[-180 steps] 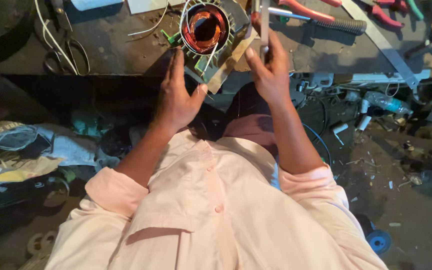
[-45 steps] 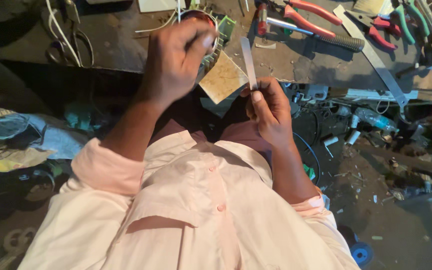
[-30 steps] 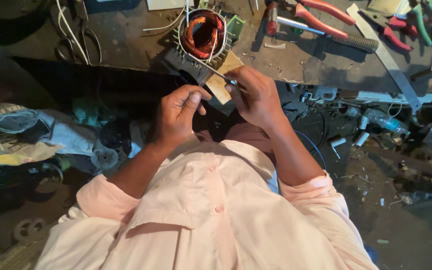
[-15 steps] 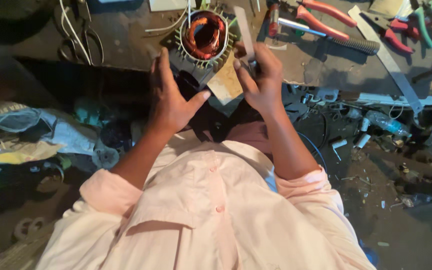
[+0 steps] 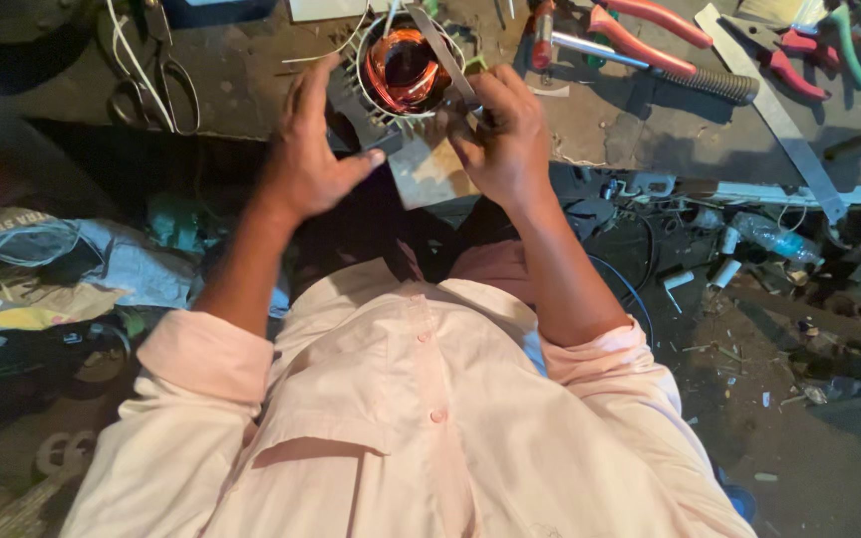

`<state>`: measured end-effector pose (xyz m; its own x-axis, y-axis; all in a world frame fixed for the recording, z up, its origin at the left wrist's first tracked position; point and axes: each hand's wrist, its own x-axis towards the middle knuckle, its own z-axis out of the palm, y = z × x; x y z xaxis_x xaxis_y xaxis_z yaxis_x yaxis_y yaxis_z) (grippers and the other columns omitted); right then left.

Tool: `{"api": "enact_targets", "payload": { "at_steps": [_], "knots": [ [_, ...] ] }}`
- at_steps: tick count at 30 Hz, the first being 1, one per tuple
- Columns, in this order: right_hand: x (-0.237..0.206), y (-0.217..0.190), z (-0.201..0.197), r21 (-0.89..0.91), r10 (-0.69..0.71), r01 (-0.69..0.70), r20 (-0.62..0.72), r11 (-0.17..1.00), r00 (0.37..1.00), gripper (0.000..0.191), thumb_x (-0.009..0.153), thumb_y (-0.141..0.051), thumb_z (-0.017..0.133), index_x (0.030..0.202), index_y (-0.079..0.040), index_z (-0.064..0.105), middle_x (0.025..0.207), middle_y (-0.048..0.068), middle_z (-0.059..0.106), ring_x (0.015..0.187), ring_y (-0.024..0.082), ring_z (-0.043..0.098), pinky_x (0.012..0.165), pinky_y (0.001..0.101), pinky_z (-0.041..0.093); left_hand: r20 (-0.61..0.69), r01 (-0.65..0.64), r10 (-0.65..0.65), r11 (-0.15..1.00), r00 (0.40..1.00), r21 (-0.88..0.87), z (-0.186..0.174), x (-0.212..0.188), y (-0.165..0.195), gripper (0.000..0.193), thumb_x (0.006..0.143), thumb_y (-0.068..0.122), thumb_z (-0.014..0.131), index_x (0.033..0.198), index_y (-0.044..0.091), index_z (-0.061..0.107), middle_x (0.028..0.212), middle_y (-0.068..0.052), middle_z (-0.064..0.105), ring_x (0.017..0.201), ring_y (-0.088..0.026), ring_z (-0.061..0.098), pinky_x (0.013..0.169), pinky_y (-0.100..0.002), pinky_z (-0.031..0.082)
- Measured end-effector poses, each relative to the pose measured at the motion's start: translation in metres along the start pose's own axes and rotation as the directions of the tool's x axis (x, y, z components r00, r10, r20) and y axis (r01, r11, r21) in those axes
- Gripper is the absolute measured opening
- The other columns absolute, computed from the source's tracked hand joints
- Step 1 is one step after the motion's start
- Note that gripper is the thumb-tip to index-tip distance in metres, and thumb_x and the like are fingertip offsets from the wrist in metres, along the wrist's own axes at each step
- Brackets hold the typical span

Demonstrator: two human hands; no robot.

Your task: The person works on a copper-wound motor stator at a cluttered workbench. They file a wire end with a metal file, route a white insulated wire through the stator slots, press the windings into place by hand, and use a screwdriver on the stator before handling the wire again.

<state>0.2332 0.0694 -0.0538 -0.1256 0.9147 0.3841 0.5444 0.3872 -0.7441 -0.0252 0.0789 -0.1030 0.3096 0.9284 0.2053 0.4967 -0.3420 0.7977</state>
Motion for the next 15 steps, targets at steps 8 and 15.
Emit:
{"api": "enact_targets", "payload": {
  "at_steps": [8, 15],
  "knots": [
    [0.0, -0.01, 0.001, 0.029, 0.074, -0.075, 0.035, 0.997, 0.997, 0.027, 0.088, -0.006, 0.079, 0.109, -0.004, 0.063, 0.094, 0.011, 0.064, 0.082, 0.024, 0.064, 0.073, 0.0344, 0.051, 0.039, -0.117, 0.112, 0.978, 0.993, 0.174, -0.036, 0.015, 0.024, 0.104, 0.077, 0.024, 0.092, 0.158, 0.001, 0.031, 0.151, -0.03, 0.042, 0.138, -0.044, 0.043, 0.114, -0.048, 0.038],
    [-0.029, -0.034, -0.029, 0.466, 0.134, -0.166, 0.101, 0.869, 0.986, 0.036, 0.099, 0.004, 0.049, 0.134, -0.003, 0.046, 0.116, 0.007, 0.06, 0.103, 0.014, 0.057, 0.091, 0.0278, 0.048, -0.209, -0.068, 0.014, 0.966, 0.978, -0.251, -0.023, -0.005, 0.086, 0.038, 0.107, 0.024, 0.072, 0.137, 0.003, 0.064, 0.108, -0.011, 0.068, 0.098, -0.02, 0.068, 0.091, -0.031, 0.056]
  ]
}}
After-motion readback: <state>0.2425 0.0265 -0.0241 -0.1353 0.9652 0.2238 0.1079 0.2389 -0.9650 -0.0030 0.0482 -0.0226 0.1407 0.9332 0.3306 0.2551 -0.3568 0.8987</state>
